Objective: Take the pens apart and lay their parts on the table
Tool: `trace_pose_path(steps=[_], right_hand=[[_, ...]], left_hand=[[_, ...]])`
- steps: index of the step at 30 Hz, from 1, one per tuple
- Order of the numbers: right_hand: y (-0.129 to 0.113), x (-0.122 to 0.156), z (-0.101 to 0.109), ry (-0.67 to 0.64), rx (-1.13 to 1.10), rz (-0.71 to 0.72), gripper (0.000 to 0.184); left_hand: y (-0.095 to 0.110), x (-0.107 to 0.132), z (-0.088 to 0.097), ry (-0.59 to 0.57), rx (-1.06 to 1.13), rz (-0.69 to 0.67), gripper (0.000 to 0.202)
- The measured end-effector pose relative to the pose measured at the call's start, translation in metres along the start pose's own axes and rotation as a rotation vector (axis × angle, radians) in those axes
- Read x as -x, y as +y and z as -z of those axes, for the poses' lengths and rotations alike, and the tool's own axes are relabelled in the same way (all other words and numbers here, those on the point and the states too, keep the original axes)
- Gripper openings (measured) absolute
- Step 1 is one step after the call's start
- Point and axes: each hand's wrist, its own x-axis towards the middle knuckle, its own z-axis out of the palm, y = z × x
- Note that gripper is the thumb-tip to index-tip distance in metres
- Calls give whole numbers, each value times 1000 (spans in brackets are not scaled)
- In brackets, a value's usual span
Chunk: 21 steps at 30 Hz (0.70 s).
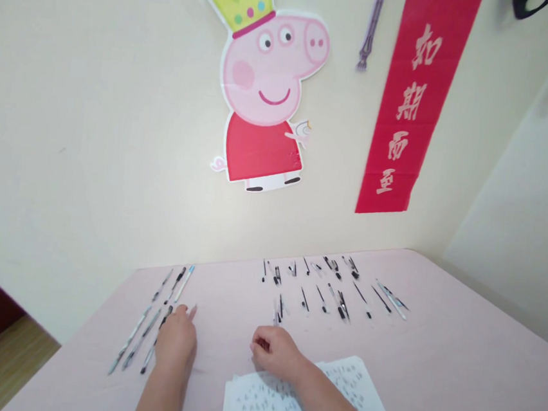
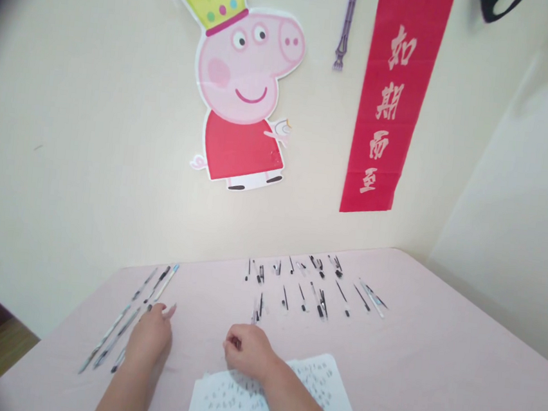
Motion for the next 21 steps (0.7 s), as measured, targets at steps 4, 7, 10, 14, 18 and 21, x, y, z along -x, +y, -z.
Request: trace_pose_path(steps=[4, 7, 10, 14, 18, 21], right_hand=[[0, 1, 0, 12, -32, 18, 12], [0, 1, 1, 26, -63, 3, 10], [3, -2, -1, 61, -159, -3, 9], [11, -8, -10, 154, -417, -17, 9], [13, -14, -11, 242, -750, -108, 23], [10, -16, -5, 278, -930, -160, 35]], left_hand=[[10, -2, -1, -147, 374, -58, 32], [26, 5, 4, -276, 681, -119, 32], [46, 18, 14, -461, 866, -268, 32], [69, 34, 27, -602, 915, -410, 25], [81, 43, 33, -719, 966, -459, 26], [87, 47, 33, -763, 984, -475, 28]])
